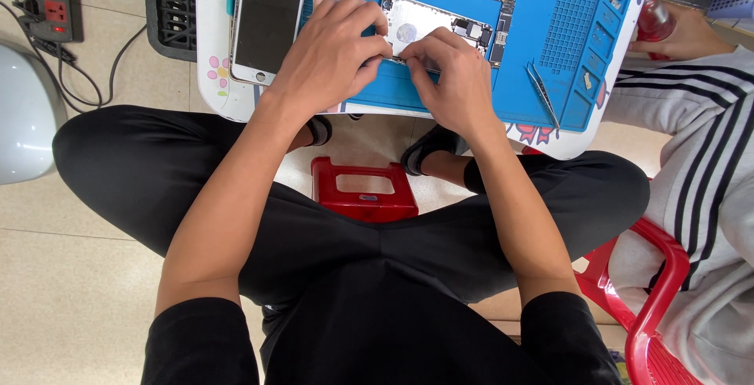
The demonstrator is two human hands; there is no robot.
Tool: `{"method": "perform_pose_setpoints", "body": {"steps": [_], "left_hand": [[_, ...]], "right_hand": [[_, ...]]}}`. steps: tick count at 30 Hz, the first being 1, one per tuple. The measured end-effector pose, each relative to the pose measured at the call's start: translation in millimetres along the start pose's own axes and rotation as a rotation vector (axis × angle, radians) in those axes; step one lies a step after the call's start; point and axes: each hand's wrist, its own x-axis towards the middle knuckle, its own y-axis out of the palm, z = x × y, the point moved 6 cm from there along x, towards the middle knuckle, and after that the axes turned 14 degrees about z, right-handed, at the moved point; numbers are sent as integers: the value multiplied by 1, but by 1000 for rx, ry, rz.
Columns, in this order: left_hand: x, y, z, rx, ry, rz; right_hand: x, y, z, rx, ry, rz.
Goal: The person sits cross-legged on a stool and repairs a disassembled smartphone on a blue work mat. They use tweezers to carefully place and adjust small internal components, including a metal bracket and ribbon cables, inside the phone's chassis.
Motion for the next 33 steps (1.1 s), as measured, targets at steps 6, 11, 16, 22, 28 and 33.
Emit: {"method": "perform_pose_setpoints", "body": {"steps": [6, 11, 16, 22, 28, 33], "left_hand": [[0, 1, 1, 4, -16, 11], [0, 2, 2, -6, -9, 0], [0, 1, 1, -4, -8, -3], [0, 0, 0, -5, -15, 6], [0, -2, -2, 10, -15, 6], [2, 0, -2, 23, -7, 1]], "right_hand": [[1, -1, 4, -54, -43, 33], [0, -3, 9, -155, -115, 5], [-1, -2, 11, -213, -124, 8], [-2, 1, 14, -315, -121, 11], [-2, -1, 14, -345, -129, -7], [2, 1, 14, -373, -102, 17]]}}
